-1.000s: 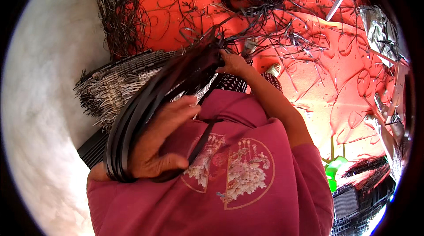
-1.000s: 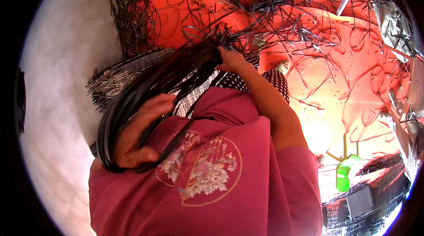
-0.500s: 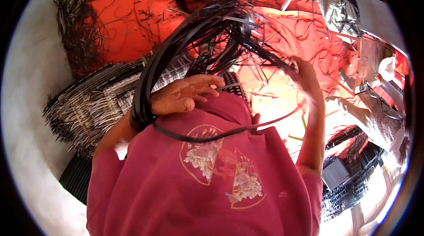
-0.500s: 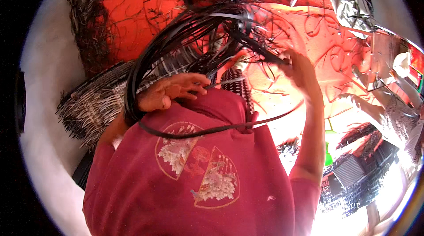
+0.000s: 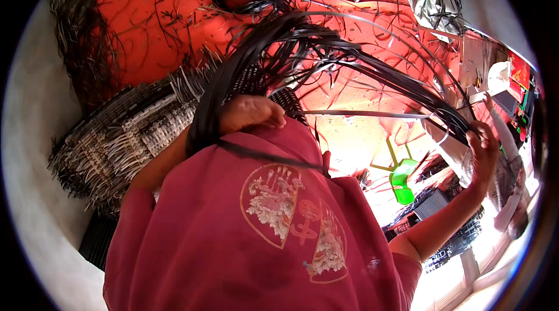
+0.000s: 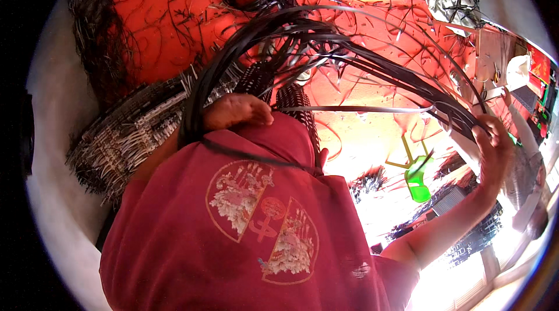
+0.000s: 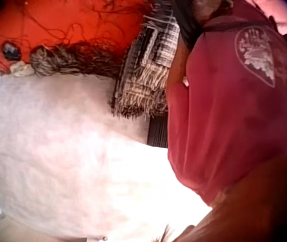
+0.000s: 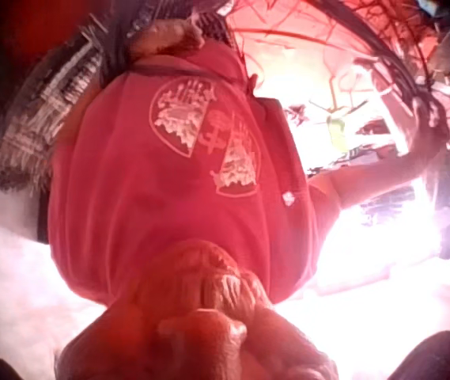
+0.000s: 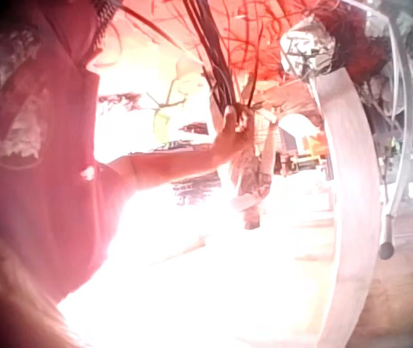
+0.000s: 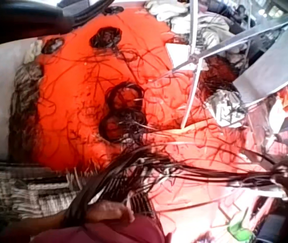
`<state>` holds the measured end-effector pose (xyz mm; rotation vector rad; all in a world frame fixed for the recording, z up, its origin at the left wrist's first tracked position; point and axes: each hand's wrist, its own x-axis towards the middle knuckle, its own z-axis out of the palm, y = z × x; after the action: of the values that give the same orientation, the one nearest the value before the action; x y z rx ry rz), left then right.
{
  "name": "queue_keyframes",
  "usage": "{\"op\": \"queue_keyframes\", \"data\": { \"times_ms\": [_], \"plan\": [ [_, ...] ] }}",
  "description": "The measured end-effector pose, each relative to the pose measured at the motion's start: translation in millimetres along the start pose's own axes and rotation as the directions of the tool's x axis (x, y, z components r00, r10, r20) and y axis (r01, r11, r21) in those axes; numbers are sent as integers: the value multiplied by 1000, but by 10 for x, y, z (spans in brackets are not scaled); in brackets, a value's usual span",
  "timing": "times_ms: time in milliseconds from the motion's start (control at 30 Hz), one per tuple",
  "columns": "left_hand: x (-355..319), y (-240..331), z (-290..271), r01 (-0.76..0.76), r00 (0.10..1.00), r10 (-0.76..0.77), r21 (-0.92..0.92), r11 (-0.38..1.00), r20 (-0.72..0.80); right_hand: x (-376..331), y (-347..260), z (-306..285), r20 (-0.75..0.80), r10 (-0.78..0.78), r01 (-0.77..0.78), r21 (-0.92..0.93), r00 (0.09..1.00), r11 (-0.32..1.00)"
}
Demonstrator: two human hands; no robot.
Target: The person gathers and organizes black plastic strips from a red floor, separating tangled pieces and placing them into neat bundles. They repeatedly pick up, untangle, and stack the strips while another person works nearby.
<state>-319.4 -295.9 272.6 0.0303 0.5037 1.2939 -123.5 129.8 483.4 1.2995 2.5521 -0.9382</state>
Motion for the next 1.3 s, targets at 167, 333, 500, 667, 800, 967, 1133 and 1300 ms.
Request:
{"op": "queue_keyframes", "data": {
  "times_ms": [167,333,500,667,800,967,1133,1300],
  "plan": [
    [-233,-153,-60,-374,905,400,-713,593,-142,280,1629,251,57,215,-218,48,975,975],
    [-176,144,335,-143,970,39,-437,888,-238,171,2597,1458,277,31,72,-351,960,934],
    [521,-46,134,129,982,-135,54,990,131,111,893,2862,690,-187,-369,572,699,732],
    [1003,-315,122,159,965,-212,293,943,156,-71,-292,3264,918,-257,-935,338,302,108],
    [1299,-491,126,137,962,-227,453,881,150,79,-643,2716,732,-370,-761,642,572,95],
    [1823,-795,248,88,962,-252,751,654,107,53,-317,2326,660,-252,-636,751,708,178],
    [2255,-969,247,39,968,-248,946,320,44,12,254,2054,496,-401,-593,788,770,-165],
    [2483,-1017,132,-25,967,-254,1000,2,24,-59,673,2132,466,-356,-576,747,810,-333]
  ]
}}
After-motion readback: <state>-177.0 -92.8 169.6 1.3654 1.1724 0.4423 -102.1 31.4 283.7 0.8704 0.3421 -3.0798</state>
